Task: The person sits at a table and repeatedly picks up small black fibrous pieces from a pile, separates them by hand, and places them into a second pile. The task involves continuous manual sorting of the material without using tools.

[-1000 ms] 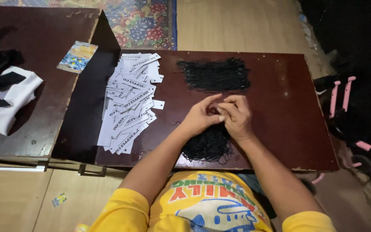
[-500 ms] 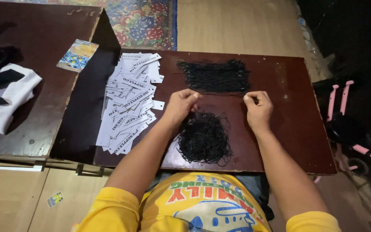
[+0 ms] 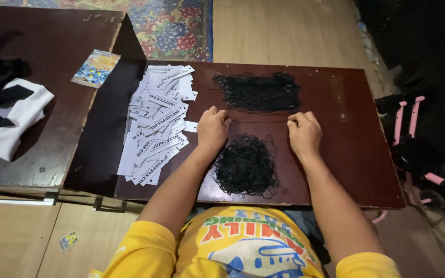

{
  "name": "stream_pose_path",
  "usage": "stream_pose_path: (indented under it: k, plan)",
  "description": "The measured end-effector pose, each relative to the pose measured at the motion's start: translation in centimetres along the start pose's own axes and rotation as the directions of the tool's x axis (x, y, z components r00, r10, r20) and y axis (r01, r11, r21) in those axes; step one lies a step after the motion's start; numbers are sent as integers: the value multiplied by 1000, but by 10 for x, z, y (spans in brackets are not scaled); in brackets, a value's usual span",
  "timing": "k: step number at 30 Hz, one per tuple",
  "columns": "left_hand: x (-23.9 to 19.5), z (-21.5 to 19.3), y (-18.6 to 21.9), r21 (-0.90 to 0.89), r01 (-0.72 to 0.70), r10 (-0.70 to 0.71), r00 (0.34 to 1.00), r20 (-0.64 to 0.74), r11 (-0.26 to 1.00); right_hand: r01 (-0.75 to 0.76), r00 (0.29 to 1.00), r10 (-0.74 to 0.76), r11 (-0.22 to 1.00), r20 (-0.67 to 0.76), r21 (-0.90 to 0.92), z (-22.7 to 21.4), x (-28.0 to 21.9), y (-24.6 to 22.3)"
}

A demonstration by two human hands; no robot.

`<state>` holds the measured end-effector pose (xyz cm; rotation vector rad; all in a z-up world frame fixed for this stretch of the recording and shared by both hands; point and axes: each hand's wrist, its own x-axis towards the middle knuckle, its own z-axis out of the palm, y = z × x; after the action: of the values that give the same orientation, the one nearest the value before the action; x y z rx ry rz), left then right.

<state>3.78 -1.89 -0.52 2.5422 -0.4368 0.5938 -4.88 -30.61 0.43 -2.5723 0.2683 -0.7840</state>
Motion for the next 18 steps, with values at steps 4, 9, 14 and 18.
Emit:
stream_pose_path:
  k: [4, 9, 14, 18]
  plan:
    - [-3, 0, -6, -131, 20, -19, 1000, 9, 991, -24, 997, 31, 994, -68, 109, -8, -3, 3]
    - [-8, -23, -6, -401, 83, -100, 995, -22, 912, -30, 988, 59, 980, -142, 196, -17, -11, 10]
    - [-16, 5, -21, -168, -88, 72, 993, -98, 982, 91, 990, -79, 991, -118, 102, -21, -15, -1]
    - [-16, -39, 11, -9, -258, 256, 963, -82, 966, 201, 970, -201, 980, -135, -17, -12, -17, 3]
